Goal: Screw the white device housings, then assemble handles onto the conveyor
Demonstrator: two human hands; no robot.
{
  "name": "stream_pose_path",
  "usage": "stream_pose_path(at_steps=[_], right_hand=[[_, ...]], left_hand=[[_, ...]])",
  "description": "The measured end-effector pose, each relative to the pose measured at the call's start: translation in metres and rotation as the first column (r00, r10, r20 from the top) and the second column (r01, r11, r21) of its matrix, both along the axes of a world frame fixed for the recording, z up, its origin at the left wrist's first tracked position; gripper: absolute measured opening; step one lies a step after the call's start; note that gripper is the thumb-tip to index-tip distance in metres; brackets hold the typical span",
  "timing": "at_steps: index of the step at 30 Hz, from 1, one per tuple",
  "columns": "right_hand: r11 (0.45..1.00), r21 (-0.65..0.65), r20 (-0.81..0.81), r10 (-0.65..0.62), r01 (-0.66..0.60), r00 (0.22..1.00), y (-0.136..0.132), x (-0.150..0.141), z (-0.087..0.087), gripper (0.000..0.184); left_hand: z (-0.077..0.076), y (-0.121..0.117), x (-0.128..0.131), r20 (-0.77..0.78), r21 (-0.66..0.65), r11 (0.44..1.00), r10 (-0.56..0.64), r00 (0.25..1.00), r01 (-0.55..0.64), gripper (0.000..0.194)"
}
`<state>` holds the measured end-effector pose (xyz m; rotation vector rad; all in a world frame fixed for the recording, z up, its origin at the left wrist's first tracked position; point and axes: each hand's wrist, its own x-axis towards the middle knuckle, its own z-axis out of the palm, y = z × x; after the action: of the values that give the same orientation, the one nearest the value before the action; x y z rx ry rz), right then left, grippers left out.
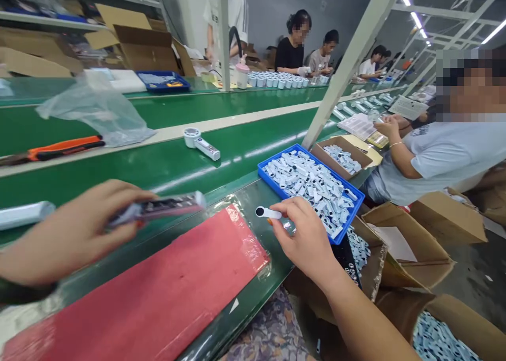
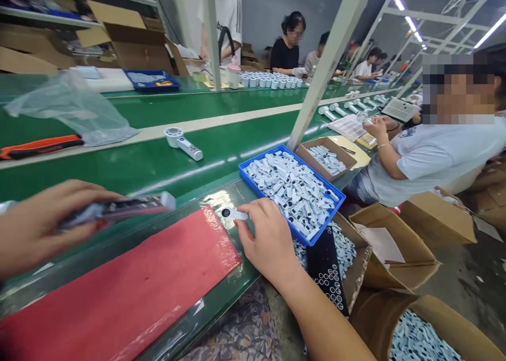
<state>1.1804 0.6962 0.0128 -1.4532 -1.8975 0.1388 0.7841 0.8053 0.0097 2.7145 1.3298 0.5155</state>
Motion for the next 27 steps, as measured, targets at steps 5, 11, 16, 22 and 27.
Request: stream_pose_path(at_steps=[5,11,16,22,27], right_hand=[[0.994,-0.015,0.01,0.106,-0.106,0.994,-0.011,-0.024,0.001,0.015],[0.972,-0.084,0.022,0.222,-0.22,0.975,-0.017,-0.052,-0.011,0.017],[0.952,-0.134,0.085,0.286,-0.274,0.954,-0.017,-0.081,-0.021,0.014],[0.93,-0.254,0.096,0.299,-0.267,0.949,-0.014,-0.087,-0.026,0.01],[0.838,-0.407,-0.366,0.214,-0.363,0.905,-0.009,-0.08,-0.047,0.007]], left_hand=[[-0.015,-0.082,0.076,-0.041,-0.055,0.978,-0.204,0.978,0.202,0.041],[-0.033,-0.085,0.085,0.125,-0.147,0.965,-0.2,0.972,0.217,0.04],[-0.026,-0.086,0.082,0.337,-0.22,0.93,-0.211,0.918,0.294,0.03],[-0.027,-0.09,0.091,0.327,-0.19,0.947,-0.189,0.926,0.261,0.019],[-0.028,-0.092,0.093,0.334,-0.16,0.963,-0.155,0.93,0.218,0.018]])
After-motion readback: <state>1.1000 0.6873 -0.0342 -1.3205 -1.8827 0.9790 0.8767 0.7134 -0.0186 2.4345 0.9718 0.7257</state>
